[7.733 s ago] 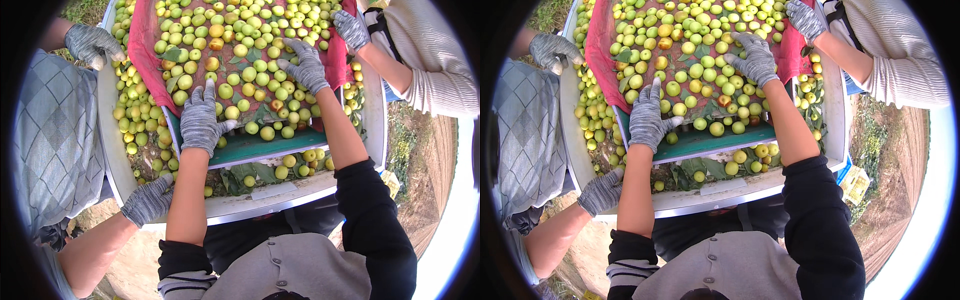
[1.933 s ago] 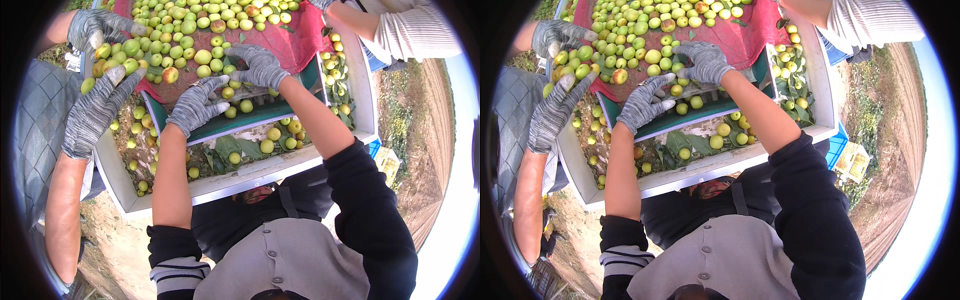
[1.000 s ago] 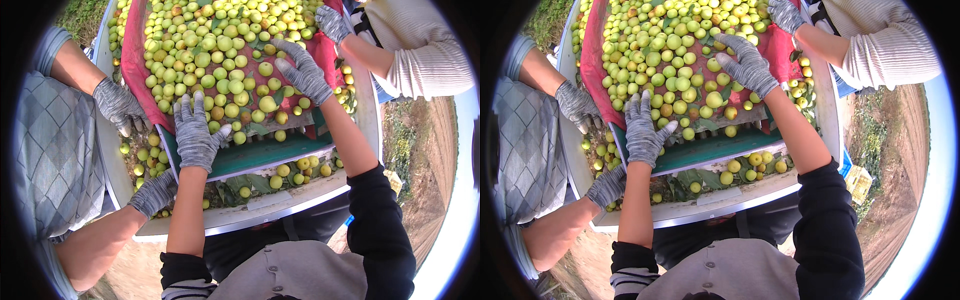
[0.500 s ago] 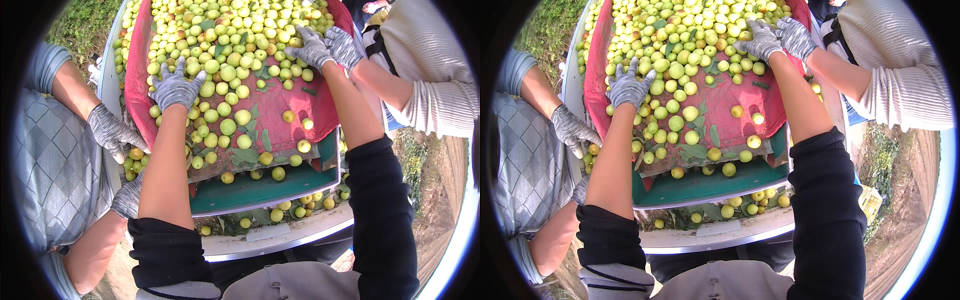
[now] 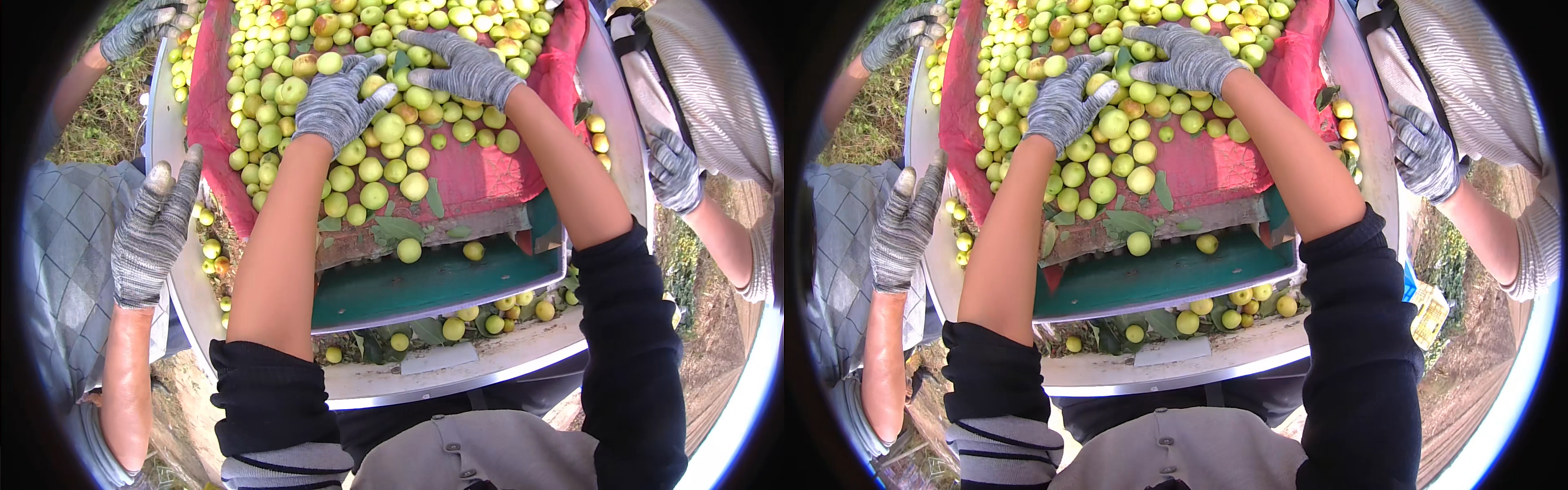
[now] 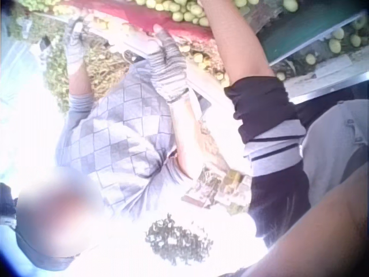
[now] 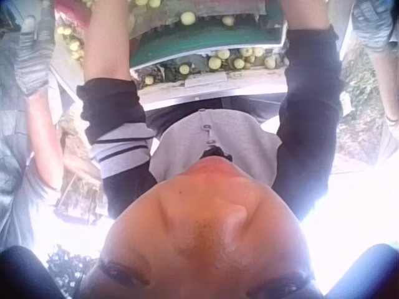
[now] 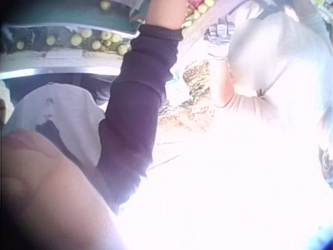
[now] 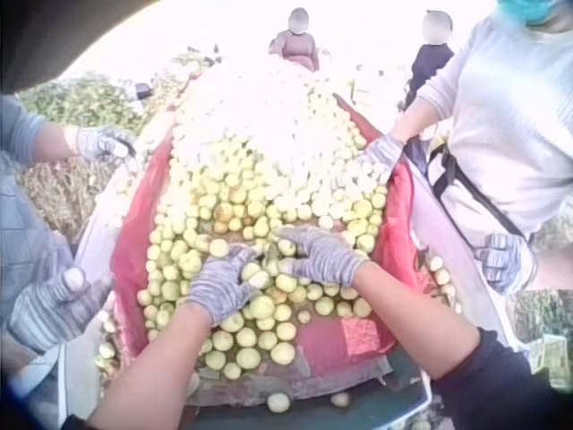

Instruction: The person sorts green apples by hand from a red tray into a white bin. They repeatedly scoop and place apples, working alongside two other people who also sort apples from the same tray.

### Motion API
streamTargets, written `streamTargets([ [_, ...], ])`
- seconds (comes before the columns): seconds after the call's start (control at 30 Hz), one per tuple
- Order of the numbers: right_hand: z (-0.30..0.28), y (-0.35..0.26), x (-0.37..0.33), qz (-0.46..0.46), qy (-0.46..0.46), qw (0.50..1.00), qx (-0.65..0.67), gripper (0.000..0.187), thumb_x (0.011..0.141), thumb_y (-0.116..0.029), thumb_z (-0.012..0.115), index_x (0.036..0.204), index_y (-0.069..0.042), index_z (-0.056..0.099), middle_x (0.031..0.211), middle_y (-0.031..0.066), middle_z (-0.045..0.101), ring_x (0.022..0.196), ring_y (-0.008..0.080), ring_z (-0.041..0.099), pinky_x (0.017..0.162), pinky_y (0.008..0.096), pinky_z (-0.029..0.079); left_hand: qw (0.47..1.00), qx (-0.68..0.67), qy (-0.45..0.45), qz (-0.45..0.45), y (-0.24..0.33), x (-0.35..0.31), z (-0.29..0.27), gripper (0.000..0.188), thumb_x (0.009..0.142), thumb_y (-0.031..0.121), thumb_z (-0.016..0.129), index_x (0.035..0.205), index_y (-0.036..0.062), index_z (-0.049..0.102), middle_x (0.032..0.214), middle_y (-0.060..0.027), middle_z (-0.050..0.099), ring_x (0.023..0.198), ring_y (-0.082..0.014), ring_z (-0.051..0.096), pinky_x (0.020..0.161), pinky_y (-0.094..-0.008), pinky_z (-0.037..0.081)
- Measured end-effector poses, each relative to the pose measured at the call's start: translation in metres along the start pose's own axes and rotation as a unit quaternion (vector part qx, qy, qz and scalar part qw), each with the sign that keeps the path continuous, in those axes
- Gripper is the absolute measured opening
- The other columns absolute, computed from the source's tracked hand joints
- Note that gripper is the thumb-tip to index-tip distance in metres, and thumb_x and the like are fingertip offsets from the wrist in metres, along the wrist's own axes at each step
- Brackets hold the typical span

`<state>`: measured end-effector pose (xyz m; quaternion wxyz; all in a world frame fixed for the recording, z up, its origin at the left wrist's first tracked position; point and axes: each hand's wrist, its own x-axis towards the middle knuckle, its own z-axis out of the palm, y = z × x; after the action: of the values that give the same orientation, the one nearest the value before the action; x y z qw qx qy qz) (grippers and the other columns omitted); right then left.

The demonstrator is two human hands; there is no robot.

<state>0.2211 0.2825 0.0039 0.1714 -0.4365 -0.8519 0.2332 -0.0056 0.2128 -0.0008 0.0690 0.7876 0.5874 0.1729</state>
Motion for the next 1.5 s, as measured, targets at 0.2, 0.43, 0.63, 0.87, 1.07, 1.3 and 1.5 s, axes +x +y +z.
streamTargets([
  [0.2,-0.007,-0.026,-0.116,-0.048,0.006,0.987,-0.151,0.054,0.085,-0.039,0.066,0.136,-0.03,0.053,0.133,0.0079,0.057,0.119,0.0293,0.055,0.098,0.0448,0.046,0.993,0.094,-0.073,0.028,0.033,-0.1,-0.017,0.052,0.093,0.042,0.056,0.142,0.0319,0.046,0.147,-0.0061,0.044,0.137,-0.0398,0.034,0.115,-0.0493,0.026],
  [0.43,-0.017,-0.049,-0.178,-0.012,0.072,0.983,-0.169,0.062,0.082,-0.031,0.068,0.14,-0.024,0.047,0.141,0.009,0.048,0.129,0.0341,0.046,0.105,0.0441,0.042,0.998,0.035,-0.05,-0.002,0.044,-0.185,-0.028,0.062,0.088,0.043,0.064,0.143,0.0216,0.045,0.148,-0.0091,0.041,0.138,-0.0401,0.032,0.115,-0.0489,0.023],
  [0.63,-0.03,-0.029,-0.18,0.145,0.215,0.906,-0.335,0.07,0.086,-0.03,0.062,0.147,-0.013,0.031,0.139,0.0212,0.047,0.127,0.0365,0.048,0.101,0.0485,0.043,0.971,0.027,0.064,-0.228,-0.014,-0.143,-0.026,0.086,0.081,0.058,0.067,0.149,0.0158,0.034,0.152,-0.0232,0.028,0.142,-0.0424,0.022,0.117,-0.0487,0.022],
  [0.87,-0.011,-0.021,-0.179,0.355,0.175,0.91,-0.119,0.061,0.092,-0.022,0.051,0.141,0.003,0.025,0.102,0.0303,0.064,0.093,0.0438,0.065,0.084,0.0511,0.05,0.974,0.179,0.005,-0.142,0.032,-0.095,-0.016,0.063,0.082,0.064,0.06,0.134,0.0276,0.056,0.147,-0.0013,0.044,0.132,-0.0344,0.041,0.111,-0.0514,0.029],
  [1.07,-0.015,-0.025,-0.178,0.344,0.19,0.915,-0.088,0.058,0.092,-0.022,0.05,0.14,0.003,0.031,0.111,0.0312,0.061,0.096,0.0428,0.064,0.085,0.0492,0.051,0.996,0.013,-0.024,0.087,0.108,-0.119,0.008,0.044,0.093,0.037,0.056,0.133,0.0203,0.056,0.138,-0.0103,0.051,0.128,-0.0356,0.044,0.11,-0.0489,0.03],
  [1.3,-0.009,-0.018,-0.183,0.339,0.209,0.917,-0.007,0.062,0.09,-0.016,0.055,0.143,0.003,0.03,0.128,0.0283,0.053,0.111,0.041,0.059,0.095,0.0451,0.047,0.972,0.116,0.2,-0.051,-0.05,0.079,0.004,0.066,0.086,0.06,0.057,0.14,0.0225,0.049,0.147,-0.0138,0.042,0.138,-0.0419,0.031,0.115,-0.0502,0.021],
  [1.5,-0.005,-0.012,-0.182,0.314,0.237,0.919,0.013,0.064,0.086,-0.01,0.059,0.142,0.006,0.032,0.131,0.0292,0.051,0.117,0.0403,0.056,0.1,0.042,0.045,0.981,0.049,-0.073,-0.171,-0.053,0.195,-0.003,0.08,0.082,0.077,0.046,0.145,0.0278,0.042,0.148,-0.0128,0.042,0.13,-0.0337,0.048,0.106,-0.0494,0.039],
])
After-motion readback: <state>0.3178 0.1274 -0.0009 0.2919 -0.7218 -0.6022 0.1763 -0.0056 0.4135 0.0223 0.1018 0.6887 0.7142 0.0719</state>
